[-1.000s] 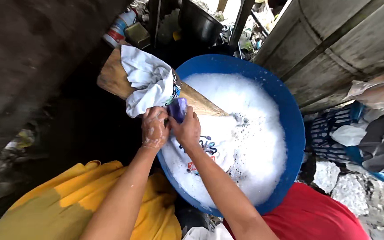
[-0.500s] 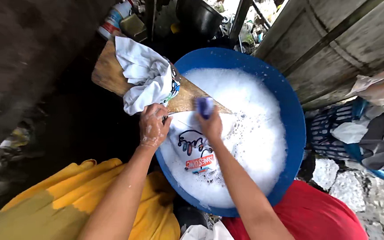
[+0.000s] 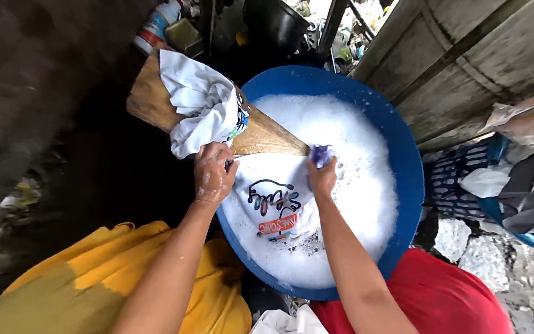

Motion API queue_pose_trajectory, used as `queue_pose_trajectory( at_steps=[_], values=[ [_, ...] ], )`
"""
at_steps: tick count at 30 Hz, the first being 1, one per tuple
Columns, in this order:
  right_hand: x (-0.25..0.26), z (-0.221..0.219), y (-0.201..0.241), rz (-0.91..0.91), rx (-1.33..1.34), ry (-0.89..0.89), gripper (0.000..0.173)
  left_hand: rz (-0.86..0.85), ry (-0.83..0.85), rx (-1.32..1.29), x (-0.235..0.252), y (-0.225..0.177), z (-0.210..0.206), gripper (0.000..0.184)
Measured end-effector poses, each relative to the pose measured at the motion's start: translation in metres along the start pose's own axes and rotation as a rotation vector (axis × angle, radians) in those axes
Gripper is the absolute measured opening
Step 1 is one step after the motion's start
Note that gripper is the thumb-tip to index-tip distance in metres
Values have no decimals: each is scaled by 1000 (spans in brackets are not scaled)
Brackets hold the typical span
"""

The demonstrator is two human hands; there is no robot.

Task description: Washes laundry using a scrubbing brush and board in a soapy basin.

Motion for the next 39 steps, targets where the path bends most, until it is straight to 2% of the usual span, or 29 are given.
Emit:
queue_pose_trajectory(
  at_steps=[2, 5, 7, 9, 12, 13, 14, 16, 18, 20, 22, 24, 25, 26, 27, 30, 32, 34, 37, 39],
  values=[
    [-1, -3, 8, -45, 23, -10, 70, -19, -15, 14, 0, -1, 1, 18],
    [-58, -62, 99, 191, 2, 175, 63, -31, -13, 25, 0, -2, 2, 16],
    [-85, -79, 128, 305, -30, 286, 61, -26, -10, 33, -3, -2, 3, 14],
    [-61, -59, 94, 268, -45, 264, 63, -15, 11, 30, -3, 0, 2, 17],
    [-1, -1, -4, 8, -22, 25, 69, -14, -7, 16, -1, 2, 0, 18],
    [8, 7, -18, -66, 3, -11, 73, -13, -12, 18, 0, 2, 1, 19],
    [7, 5, -14, -87, 20, -15, 74, -14, -14, 25, 0, 2, 1, 19],
    [-20, -27, 41, 23, 21, 54, 67, -7, -6, 34, 1, 1, 1, 20],
    [-66, -68, 107, 210, 20, 192, 61, -3, 3, 42, 0, 0, 1, 18],
    [-79, -77, 123, 308, -9, 294, 59, -7, 11, 44, -3, 1, 2, 17],
    [-45, -49, 79, 227, -26, 242, 61, -5, 21, 30, -1, 1, 1, 19],
    [-2, -9, 11, 49, -17, 72, 66, -11, 1, 21, 0, 1, 0, 19],
    [10, 4, -10, -36, 12, 12, 69, -13, -9, 21, 0, 1, 1, 20],
    [13, 7, -14, -80, 32, -12, 70, -15, -12, 28, 1, 1, 1, 20],
    [6, 0, 0, -65, 34, -7, 69, -12, -3, 36, 1, 0, 1, 21],
    [-53, -60, 98, 177, 20, 171, 62, 1, 32, 60, 3, -2, 0, 20],
    [-81, -79, 127, 298, 17, 287, 59, -15, 10, 76, 0, -1, 1, 18],
    [-60, -60, 96, 278, -15, 259, 59, 1, 38, 61, 0, 0, -1, 20],
    [0, 4, -3, 54, -65, 80, 70, 12, 34, 48, 3, 2, 0, 22],
    [26, 28, -41, -27, -67, 150, 80, 5, 34, 51, 2, 2, -1, 23]
  ],
)
Point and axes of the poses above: each hand's wrist, its own x-axis towards the middle knuckle, its own z-axis out of the back of the hand, y = z × x, the point moved 9 cm from there along x, towards the middle knuckle, and after that the axes turned 7 degrees about y, right-handed, at the moved point
